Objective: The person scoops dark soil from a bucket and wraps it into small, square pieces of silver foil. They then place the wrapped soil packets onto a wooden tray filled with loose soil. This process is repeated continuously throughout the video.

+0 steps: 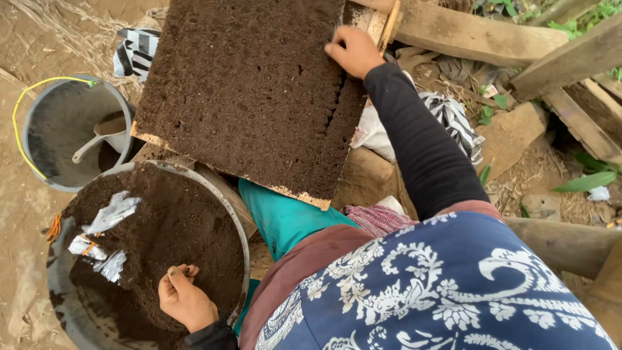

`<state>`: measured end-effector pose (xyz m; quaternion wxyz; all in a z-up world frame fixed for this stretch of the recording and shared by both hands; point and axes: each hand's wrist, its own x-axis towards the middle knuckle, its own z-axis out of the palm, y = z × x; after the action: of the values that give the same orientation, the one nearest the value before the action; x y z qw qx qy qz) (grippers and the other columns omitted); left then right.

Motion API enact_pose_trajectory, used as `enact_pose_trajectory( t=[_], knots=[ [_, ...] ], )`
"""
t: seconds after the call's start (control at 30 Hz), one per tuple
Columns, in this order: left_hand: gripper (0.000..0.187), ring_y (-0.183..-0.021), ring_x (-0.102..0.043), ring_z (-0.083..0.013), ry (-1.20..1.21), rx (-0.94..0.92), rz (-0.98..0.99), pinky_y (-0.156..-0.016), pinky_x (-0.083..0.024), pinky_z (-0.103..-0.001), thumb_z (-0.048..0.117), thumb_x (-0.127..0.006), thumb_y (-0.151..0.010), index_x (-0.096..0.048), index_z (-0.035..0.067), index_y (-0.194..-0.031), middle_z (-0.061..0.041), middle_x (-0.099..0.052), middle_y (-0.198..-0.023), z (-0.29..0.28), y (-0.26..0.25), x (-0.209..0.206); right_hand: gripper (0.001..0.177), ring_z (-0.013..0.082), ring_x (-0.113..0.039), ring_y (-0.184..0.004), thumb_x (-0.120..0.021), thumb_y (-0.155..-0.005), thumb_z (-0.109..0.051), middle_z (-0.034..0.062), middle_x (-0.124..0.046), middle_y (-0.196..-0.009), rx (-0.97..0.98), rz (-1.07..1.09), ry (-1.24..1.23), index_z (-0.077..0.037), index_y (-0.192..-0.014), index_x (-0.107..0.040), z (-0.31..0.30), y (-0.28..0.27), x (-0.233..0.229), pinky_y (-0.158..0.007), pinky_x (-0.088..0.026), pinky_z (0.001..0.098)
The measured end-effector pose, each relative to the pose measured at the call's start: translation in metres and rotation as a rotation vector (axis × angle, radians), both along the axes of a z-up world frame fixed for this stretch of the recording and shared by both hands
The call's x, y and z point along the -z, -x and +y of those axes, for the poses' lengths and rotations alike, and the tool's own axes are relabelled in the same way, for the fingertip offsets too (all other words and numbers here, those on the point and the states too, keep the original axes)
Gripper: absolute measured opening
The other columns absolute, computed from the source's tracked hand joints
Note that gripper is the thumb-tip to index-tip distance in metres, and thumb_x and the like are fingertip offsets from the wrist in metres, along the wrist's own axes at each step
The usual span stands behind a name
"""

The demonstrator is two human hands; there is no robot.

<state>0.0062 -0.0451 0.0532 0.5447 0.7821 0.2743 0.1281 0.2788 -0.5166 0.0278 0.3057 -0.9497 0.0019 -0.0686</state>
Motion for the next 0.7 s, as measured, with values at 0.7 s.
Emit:
enact_pose_trajectory(
  t=[0.7],
  knots=[
    [0.013, -0.064, -0.056, -0.0078, 0.271, -0.213, -0.277, -0.059, -0.053, -0.022, 0.018, -0.057, -0.09, -0.059, 0.006, -0.084, -0.004, -0.058, -0.069, 0.034, 0.026, 0.041, 0.014, 0.0317, -0.05, -0.071, -0.053, -0.093, -0.028, 0.0069, -0.056, -0.089, -0.783, 0.032, -0.306, -0.014, -0.095, -0.055, 0.414, 0.036, -0.007, -0.063, -0.044, 0.0524]
  ],
)
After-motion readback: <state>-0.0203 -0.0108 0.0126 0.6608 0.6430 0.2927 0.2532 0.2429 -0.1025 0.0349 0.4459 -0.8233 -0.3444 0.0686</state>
